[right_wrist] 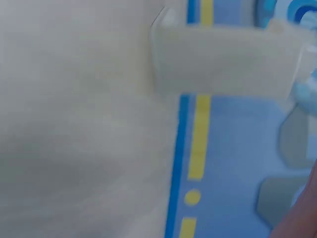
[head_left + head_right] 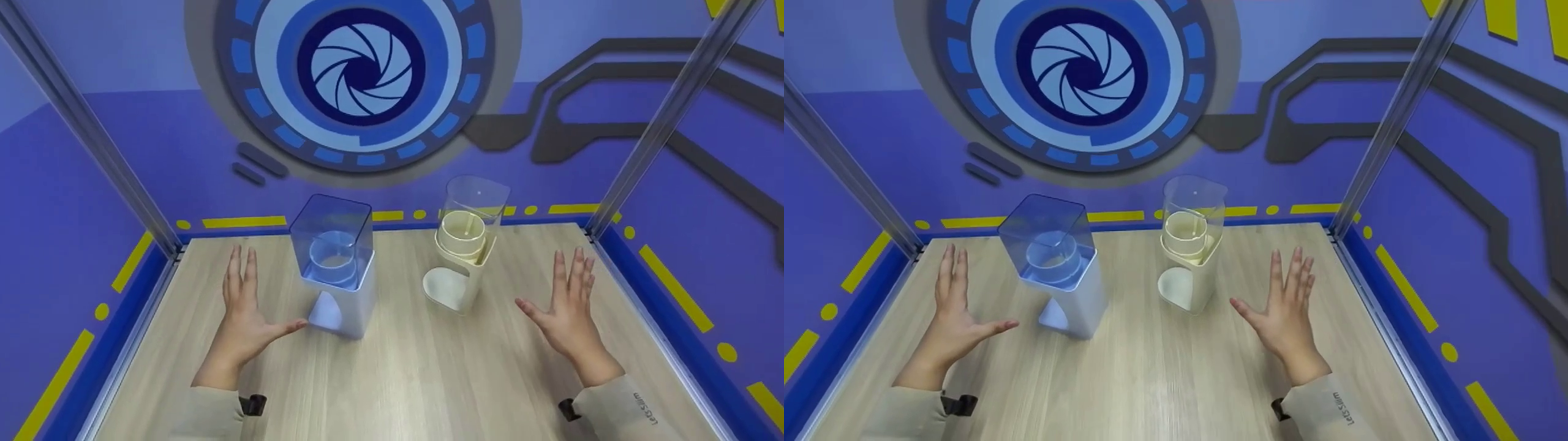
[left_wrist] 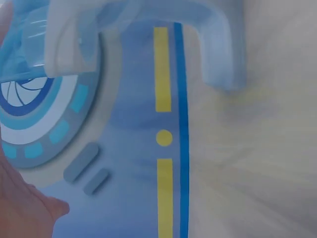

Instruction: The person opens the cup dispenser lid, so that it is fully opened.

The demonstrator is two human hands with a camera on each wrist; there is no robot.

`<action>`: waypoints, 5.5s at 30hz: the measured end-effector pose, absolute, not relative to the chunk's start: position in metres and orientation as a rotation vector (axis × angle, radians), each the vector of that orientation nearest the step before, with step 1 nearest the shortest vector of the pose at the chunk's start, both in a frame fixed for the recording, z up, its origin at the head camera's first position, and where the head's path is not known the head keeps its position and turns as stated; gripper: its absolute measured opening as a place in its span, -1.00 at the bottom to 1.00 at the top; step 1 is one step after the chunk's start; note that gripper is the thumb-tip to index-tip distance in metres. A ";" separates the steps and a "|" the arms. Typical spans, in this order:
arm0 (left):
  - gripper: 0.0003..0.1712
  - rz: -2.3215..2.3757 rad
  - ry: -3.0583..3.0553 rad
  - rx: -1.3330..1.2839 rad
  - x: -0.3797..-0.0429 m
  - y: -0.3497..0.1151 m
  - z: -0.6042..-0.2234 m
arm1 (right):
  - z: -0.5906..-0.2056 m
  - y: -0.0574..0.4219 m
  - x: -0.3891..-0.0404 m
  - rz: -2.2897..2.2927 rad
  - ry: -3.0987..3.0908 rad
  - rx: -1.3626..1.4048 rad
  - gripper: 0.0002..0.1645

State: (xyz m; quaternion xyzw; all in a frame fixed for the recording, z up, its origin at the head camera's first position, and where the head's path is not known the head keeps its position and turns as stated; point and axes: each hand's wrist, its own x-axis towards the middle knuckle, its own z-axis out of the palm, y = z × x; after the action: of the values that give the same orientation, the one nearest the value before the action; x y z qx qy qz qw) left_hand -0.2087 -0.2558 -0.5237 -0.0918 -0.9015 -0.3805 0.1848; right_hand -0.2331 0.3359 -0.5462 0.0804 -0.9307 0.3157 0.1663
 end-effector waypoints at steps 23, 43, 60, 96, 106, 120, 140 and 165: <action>0.40 -1.483 -2.437 -0.216 -0.217 -0.223 -0.512 | -0.567 0.179 -0.232 1.721 -2.020 0.892 0.23; 0.19 -1.896 -2.291 -0.228 -0.245 -0.216 -0.524 | -0.575 0.061 -0.265 2.014 -2.383 0.650 0.65; -0.18 -1.899 -2.244 -0.181 -0.248 -0.211 -0.530 | -0.585 0.029 -0.262 1.956 -2.431 0.466 0.47; 0.40 -2.028 -2.456 -0.285 -0.249 -0.221 -0.516 | -0.595 0.066 -0.286 2.345 -2.282 0.721 0.16; 0.68 -2.046 -2.562 -0.500 -0.266 -0.225 -0.512 | -0.601 0.080 -0.291 2.365 -2.335 0.828 -0.06; 0.41 -1.937 -2.562 -0.346 -0.266 -0.222 -0.520 | -0.603 0.083 -0.274 2.337 -2.260 0.678 -0.18; -0.27 -1.956 -2.338 -0.260 -0.245 -0.205 -0.532 | -0.572 0.068 -0.232 2.031 -2.254 0.521 0.44; -0.53 -1.877 -2.362 -0.294 -0.236 -0.196 -0.534 | -0.564 0.047 -0.237 1.768 -2.319 0.277 0.65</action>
State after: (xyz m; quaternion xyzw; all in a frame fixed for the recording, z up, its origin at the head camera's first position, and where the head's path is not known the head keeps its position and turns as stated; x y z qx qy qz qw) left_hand -0.2359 -0.1956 -0.5344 -0.0968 -0.7780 -0.6183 0.0554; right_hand -0.2372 0.0468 -0.5639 0.0939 -0.7872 0.6002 0.1062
